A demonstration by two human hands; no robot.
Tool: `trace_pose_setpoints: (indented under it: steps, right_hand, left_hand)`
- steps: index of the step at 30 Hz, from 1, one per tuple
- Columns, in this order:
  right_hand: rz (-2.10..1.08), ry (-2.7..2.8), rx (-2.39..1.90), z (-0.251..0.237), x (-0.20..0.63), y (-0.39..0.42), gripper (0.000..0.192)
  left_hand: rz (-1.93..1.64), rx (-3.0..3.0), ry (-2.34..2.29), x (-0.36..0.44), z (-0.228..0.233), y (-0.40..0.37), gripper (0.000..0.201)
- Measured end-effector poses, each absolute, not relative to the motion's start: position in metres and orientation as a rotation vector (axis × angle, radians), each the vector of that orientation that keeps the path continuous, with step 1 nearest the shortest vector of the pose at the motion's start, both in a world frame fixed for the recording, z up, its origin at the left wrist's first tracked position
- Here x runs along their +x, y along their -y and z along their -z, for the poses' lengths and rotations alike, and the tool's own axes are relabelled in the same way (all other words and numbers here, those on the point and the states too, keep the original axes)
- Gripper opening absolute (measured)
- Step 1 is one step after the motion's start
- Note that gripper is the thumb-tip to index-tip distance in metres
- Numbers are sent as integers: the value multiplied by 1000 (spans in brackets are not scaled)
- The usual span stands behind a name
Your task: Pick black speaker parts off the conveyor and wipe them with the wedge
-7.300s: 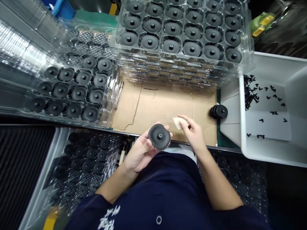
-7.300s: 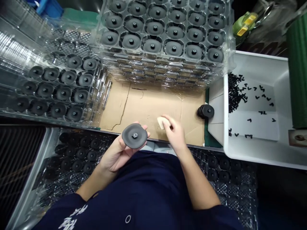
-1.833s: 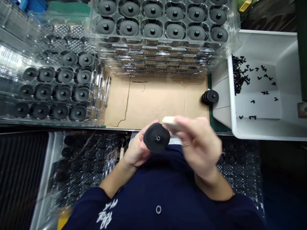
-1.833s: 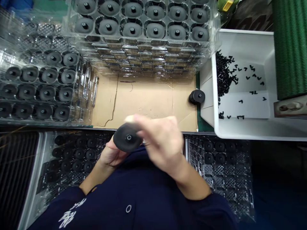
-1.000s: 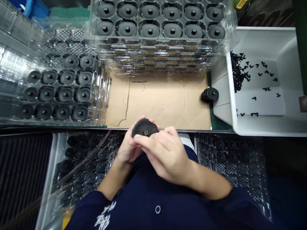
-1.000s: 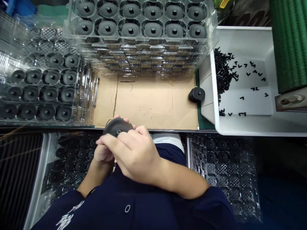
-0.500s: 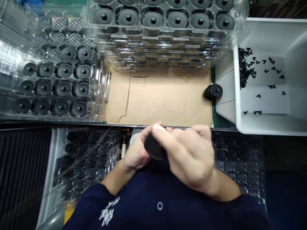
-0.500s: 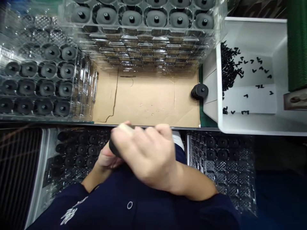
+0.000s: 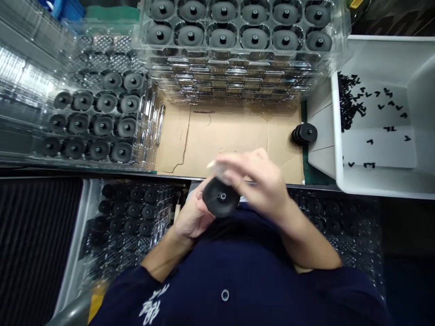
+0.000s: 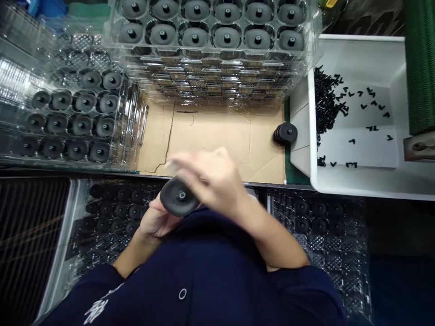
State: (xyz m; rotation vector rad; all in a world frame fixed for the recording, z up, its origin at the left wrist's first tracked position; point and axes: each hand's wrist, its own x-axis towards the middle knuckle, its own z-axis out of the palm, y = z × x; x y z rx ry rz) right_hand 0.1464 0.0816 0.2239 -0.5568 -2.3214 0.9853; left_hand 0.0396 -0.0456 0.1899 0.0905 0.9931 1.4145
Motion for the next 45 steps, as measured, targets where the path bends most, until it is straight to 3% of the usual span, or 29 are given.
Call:
trace_pose_setpoints:
  steps: [4,9,12,17,22,27,33,37,40,45]
  right_hand:
    - [-1530,1821,-1202,-157,165,-97,30]
    - [-1904,1660,-1308,-112,188,-71,36]
    - [-1704,1697,-1278,-151,184,-64,31]
    - [-980,1930,-809,-230,161,-51,24]
    - [-1039,2292,-795,-234,167,-48,19]
    - [-953,2071,-738,-240,164,-47,25]
    - [-1637,2058,-1038,-204,183,-54,21]
    - [-1769,1579,-1352,-156,201,-58,29]
    - [-1639,1568,-1305,-165,193,-56,28]
    - [-961,2068,-747,-223,155,-46,26]
  left_hand:
    - [-1541,145,-918,38,-191,42,66]
    - [-1677,213,-995,39,-192,39,66]
    - [-1717,278,-1034,42,-192,36,62]
    - [-1844,457,-1166,50,-191,34,57]
    - [-1924,470,-1317,47,-184,38,56]
    - [-1915,528,-1254,49,-187,35,56]
    - [-1719,197,-1058,33,-185,31,59]
    - [-1576,74,-853,23,-187,30,63]
    - [-1568,56,-802,26,-191,29,62]
    - [-1508,57,-847,29,-184,35,61]
